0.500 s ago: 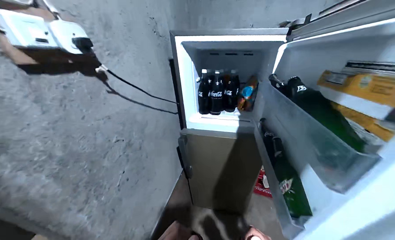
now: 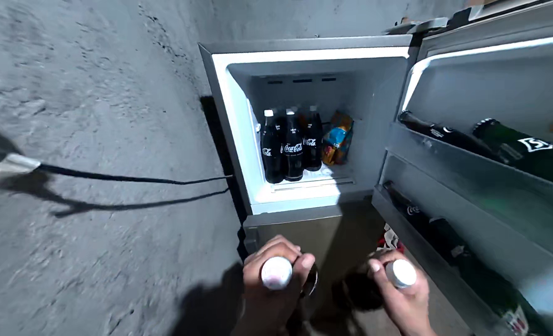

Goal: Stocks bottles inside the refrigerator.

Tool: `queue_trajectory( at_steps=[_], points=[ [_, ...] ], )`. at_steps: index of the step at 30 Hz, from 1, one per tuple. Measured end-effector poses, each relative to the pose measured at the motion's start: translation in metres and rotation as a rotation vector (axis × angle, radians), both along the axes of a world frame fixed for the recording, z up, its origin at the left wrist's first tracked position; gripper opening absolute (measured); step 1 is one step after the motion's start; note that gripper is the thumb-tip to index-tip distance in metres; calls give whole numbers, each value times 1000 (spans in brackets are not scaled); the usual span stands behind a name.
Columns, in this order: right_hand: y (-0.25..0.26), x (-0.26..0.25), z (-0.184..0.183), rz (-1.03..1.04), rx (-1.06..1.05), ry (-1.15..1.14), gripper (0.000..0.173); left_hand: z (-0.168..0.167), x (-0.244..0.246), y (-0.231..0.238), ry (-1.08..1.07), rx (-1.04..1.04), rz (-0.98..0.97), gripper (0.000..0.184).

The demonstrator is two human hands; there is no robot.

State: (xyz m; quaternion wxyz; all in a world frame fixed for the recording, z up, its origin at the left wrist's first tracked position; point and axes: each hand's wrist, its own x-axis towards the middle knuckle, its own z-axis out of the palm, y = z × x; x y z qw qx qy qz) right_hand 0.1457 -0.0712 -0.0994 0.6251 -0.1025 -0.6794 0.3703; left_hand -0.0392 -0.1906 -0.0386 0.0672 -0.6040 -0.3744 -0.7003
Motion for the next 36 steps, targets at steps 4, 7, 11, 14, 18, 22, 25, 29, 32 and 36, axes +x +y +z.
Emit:
queue_trajectory(
  at_steps=[4,7,11,14,18,22,25,29,32,36],
  points=[
    [32,-44,55,-182,257,145,10,22,-29,54,-52,80,-43,17],
    [70,-85,85,-350,400,237,15,38,-50,99,-54,142,-26,18],
    [134,-131,112,-444,468,267,17,59,-75,160,-34,152,12,19],
    [184,-159,124,-551,400,222,22,70,-95,213,-9,169,59,23],
    [247,-194,126,-651,246,98,28,77,-118,279,-41,98,134,23],
    [306,-227,122,-672,140,12,30,77,-140,337,-49,-5,223,25],
    [339,-244,122,-650,85,-45,31,74,-152,370,-64,-105,282,26],
    [369,-262,127,-603,13,-137,37,78,-163,398,-87,-221,337,29],
    [387,-274,134,-582,-33,-166,36,86,-169,407,-114,-311,357,32],
    [402,-287,144,-555,-150,-276,29,92,-176,417,-178,-408,355,33]
  ],
)
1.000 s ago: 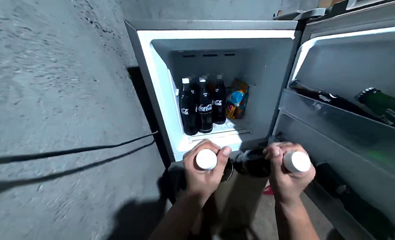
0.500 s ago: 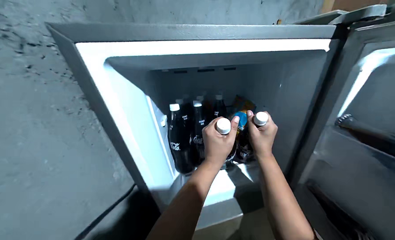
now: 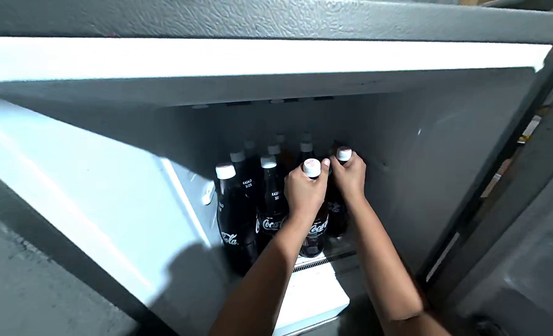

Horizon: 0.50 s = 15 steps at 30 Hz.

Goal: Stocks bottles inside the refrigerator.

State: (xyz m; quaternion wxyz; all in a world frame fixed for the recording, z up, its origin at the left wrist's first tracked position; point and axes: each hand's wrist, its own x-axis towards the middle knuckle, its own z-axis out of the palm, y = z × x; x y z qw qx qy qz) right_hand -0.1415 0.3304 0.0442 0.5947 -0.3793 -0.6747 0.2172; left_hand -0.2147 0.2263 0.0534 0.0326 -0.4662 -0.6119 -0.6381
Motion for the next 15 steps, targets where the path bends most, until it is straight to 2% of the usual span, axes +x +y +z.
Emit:
queue_trajectory(
  at_steps=[4,10,15],
  points=[
    [9,-9,10,-29,-157,-96,36,2,-7,13,-76,-45,-42,34],
    [23,-2,14,61,-103,-143,35,2,-4,23,-153,-39,-121,35],
    [21,8,15,12,-86,-165,29,6,-3,30,-142,-80,-128,34]
  ],
)
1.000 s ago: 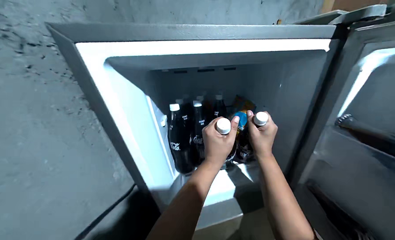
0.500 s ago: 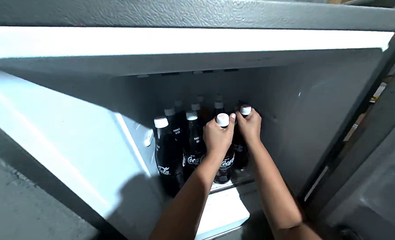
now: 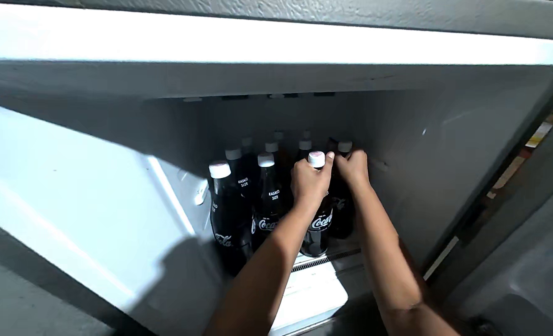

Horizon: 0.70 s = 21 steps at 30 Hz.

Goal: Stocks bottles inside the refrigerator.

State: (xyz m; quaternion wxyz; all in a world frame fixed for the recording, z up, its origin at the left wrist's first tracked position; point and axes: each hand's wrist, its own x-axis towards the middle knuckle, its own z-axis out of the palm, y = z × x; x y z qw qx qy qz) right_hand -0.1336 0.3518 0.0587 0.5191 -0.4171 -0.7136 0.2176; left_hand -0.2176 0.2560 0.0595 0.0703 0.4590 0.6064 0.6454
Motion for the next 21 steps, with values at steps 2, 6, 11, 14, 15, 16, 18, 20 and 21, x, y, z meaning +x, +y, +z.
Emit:
queue_trajectory(
  at_steps=[2,6,11,14,15,16,18,20,21],
  points=[
    [-2,5,0,-14,-17,-12,28,-1,-6,2,2,-21,-1,35],
    [-10,6,1,-91,-24,-1,27,-3,-17,7,-26,33,15,32],
    [-8,7,-13,-110,36,38,42,-2,-23,7,7,29,88,31],
    [-8,13,-39,-92,138,73,57,0,-14,-5,164,78,196,56],
    [-13,16,-52,-63,165,110,61,-2,-11,-15,227,78,184,67],
    [-21,18,-65,-27,165,146,67,-9,-9,-27,314,85,167,69],
    [-42,23,-91,-38,124,158,78,-34,-7,-57,511,139,207,54],
    [-67,24,-117,-156,221,114,79,-76,-5,-87,658,208,307,40],
    [-80,23,-128,-184,297,91,76,-99,-4,-99,680,212,334,37]
  ],
)
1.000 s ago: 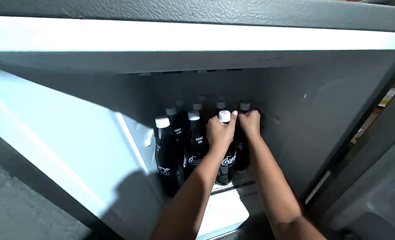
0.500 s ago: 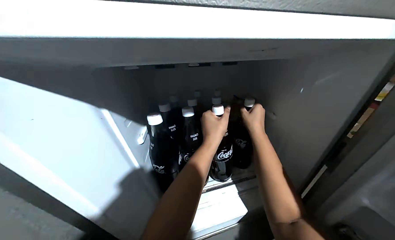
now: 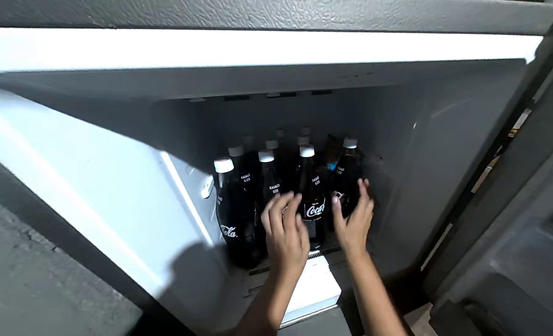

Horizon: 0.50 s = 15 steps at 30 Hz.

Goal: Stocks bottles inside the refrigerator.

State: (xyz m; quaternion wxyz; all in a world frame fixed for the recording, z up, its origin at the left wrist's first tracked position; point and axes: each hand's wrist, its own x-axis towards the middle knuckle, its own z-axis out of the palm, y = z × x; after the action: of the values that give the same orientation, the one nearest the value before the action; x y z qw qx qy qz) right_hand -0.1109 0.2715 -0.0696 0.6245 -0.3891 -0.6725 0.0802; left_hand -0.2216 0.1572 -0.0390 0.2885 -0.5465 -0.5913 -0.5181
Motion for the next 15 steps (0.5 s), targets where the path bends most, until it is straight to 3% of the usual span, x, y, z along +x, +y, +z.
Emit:
queue_trajectory(
  at_steps=[3,6,9,13,15],
  points=[
    [-33,-12,-20,74,13,-88,76,-47,6,-20,-131,-265,-63,48],
    [-41,-22,-24,169,-132,-97,90,-61,15,-18,-336,-463,-192,68],
    [-27,-9,-19,47,-46,-4,69,-56,24,-9,-379,-585,-133,82],
    [0,7,-10,160,-568,28,77,-52,40,7,-334,-656,130,102],
    [13,7,-13,186,-655,1,78,-52,43,14,-324,-630,188,101]
  ],
)
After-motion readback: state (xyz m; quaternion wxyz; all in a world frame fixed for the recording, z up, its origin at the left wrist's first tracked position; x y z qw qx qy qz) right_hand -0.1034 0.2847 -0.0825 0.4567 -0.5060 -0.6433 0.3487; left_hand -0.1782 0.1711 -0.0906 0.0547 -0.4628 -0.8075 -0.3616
